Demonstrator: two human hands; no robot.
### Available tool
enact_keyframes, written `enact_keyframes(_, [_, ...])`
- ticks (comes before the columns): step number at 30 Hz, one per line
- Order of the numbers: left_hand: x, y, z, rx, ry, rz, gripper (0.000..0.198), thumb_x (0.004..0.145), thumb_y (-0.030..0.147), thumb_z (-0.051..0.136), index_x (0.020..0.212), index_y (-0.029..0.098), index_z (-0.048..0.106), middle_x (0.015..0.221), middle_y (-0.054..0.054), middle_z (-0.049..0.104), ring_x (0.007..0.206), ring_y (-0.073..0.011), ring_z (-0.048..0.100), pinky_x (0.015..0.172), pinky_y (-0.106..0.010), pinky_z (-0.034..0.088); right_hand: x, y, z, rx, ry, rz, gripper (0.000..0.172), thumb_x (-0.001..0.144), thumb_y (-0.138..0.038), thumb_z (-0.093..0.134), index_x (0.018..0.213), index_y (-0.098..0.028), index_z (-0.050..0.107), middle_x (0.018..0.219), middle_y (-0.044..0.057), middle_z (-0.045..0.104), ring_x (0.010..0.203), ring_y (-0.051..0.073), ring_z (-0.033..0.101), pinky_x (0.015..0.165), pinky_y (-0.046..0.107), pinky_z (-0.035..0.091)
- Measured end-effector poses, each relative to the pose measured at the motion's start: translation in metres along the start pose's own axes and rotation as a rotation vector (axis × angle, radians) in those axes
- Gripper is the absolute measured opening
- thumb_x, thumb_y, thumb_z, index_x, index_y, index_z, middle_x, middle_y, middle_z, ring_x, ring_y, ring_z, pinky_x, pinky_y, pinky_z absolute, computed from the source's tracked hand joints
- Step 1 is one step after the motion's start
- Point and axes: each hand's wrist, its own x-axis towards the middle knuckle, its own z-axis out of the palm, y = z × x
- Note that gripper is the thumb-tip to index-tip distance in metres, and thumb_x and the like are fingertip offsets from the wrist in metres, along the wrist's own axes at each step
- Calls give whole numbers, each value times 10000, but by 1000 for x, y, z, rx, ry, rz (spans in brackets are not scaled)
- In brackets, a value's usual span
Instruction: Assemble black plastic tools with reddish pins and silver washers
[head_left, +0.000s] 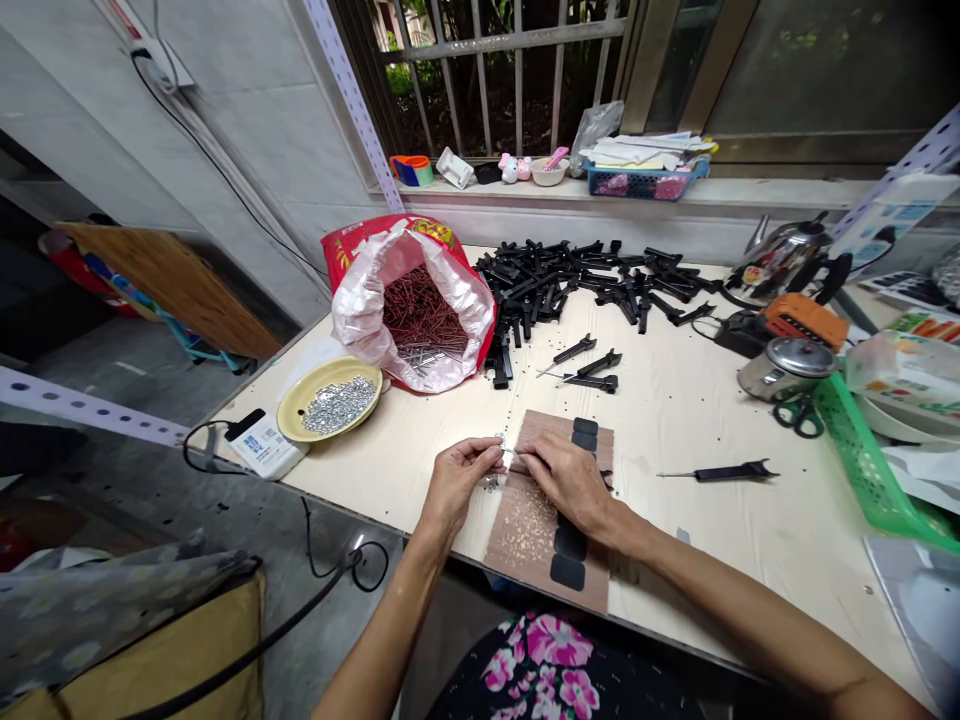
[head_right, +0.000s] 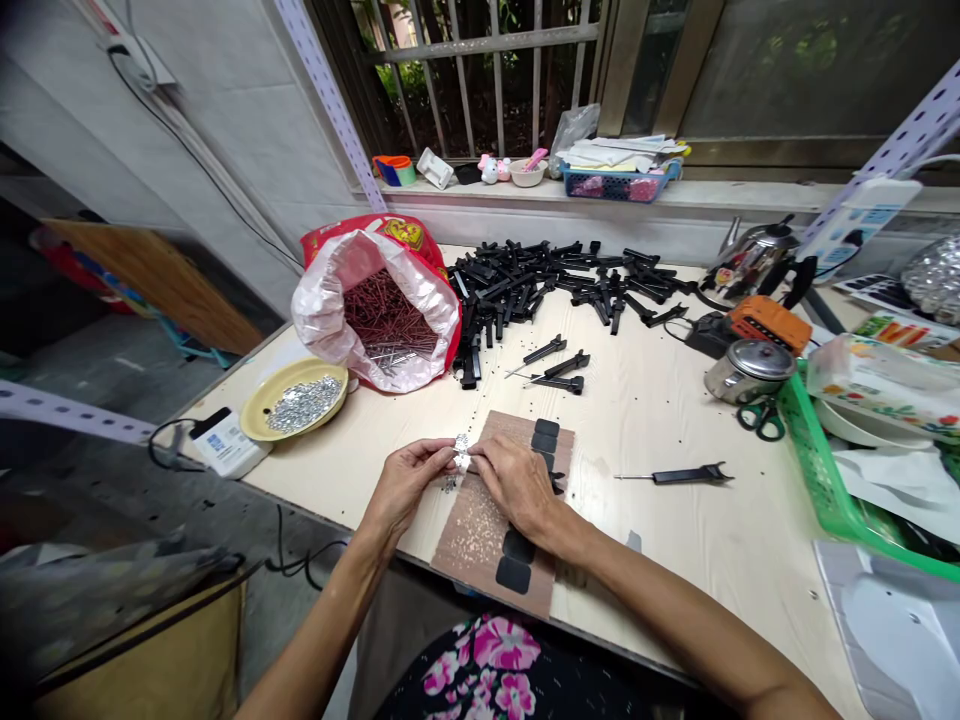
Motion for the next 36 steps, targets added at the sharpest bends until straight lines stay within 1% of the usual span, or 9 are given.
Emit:
enact_keyframes(4, [2, -4, 6, 15, -3, 3, 282, 638, 292, 768, 850, 118, 702, 710, -30, 680, 608, -108, 605, 636, -236, 506, -4, 1, -1, -78, -6, 8, 159, 929, -243, 456, 980, -190, 597, 914, 59, 620, 840, 184, 590, 729, 290, 466])
enact_keyframes(8, [2, -4, 13, 37, -6, 8, 276, 650, 284, 761, 859, 113, 704, 687, -27, 680, 607, -102, 600, 623, -216, 490, -6, 3, -2, -236, 25, 0, 219, 948, -263, 416, 934, -177, 616, 849, 62, 619, 799, 187, 576, 693, 293, 439])
enact_keyframes(15, [3, -4, 20, 29, -7, 21, 265, 648, 285, 762, 844, 117, 700, 669, -20, 677, 602, -107, 605, 621, -224, 489, -7, 5, -3, -305, 66, -9, 267, 956, -284, 400, 874, -167, 625, 814, 69, 611, 762, 183, 561, 683, 295, 416])
enact_keyframes(19, [3, -6, 21, 35, -20, 29, 263, 664, 280, 753, 859, 114, 697, 675, -20, 675, 610, -104, 605, 615, -215, 481, -7, 9, -6, -161, 6, 46, 252, 962, -283, 384, 905, -172, 603, 819, 47, 592, 732, 156, 569, 648, 266, 427])
enact_keyframes(23, [2, -7, 22, 14, -43, 16, 271, 666, 281, 753, 870, 112, 694, 678, -20, 672, 615, -104, 603, 621, -219, 483, -9, 13, -9, -33, -8, 17, 202, 953, -281, 411, 978, -169, 578, 897, 58, 567, 804, 163, 567, 702, 271, 457])
enact_keyframes(28, [2, -6, 25, 26, -47, 23, 273, 670, 283, 749, 872, 108, 694, 667, -22, 667, 616, -108, 601, 627, -225, 486, -10, 16, -11, 49, 6, 31, 191, 951, -244, 406, 875, -162, 560, 830, 46, 553, 763, 160, 554, 699, 285, 464])
enact_keyframes(30, [2, -5, 26, 27, -46, 28, 273, 671, 286, 748, 872, 110, 695, 678, -23, 668, 622, -106, 600, 631, -223, 487, -10, 15, -12, 94, -13, 16, 169, 943, -241, 429, 885, -165, 568, 847, 44, 545, 771, 153, 552, 704, 279, 470])
enact_keyframes(33, [0, -3, 29, 34, -47, 19, 273, 669, 298, 748, 859, 109, 693, 655, -22, 661, 606, -109, 596, 618, -227, 487, -13, 15, -17, 87, -23, -5, 163, 939, -222, 432, 968, -174, 585, 882, 52, 544, 808, 159, 556, 719, 285, 483])
enact_keyframes(36, [-2, -3, 39, 39, -66, -6, 283, 667, 309, 750, 865, 116, 693, 662, -22, 661, 611, -106, 592, 609, -217, 482, -21, 20, -26, 31, 15, 22, 178, 940, -229, 430, 1018, -184, 583, 896, 52, 563, 817, 167, 562, 723, 298, 490])
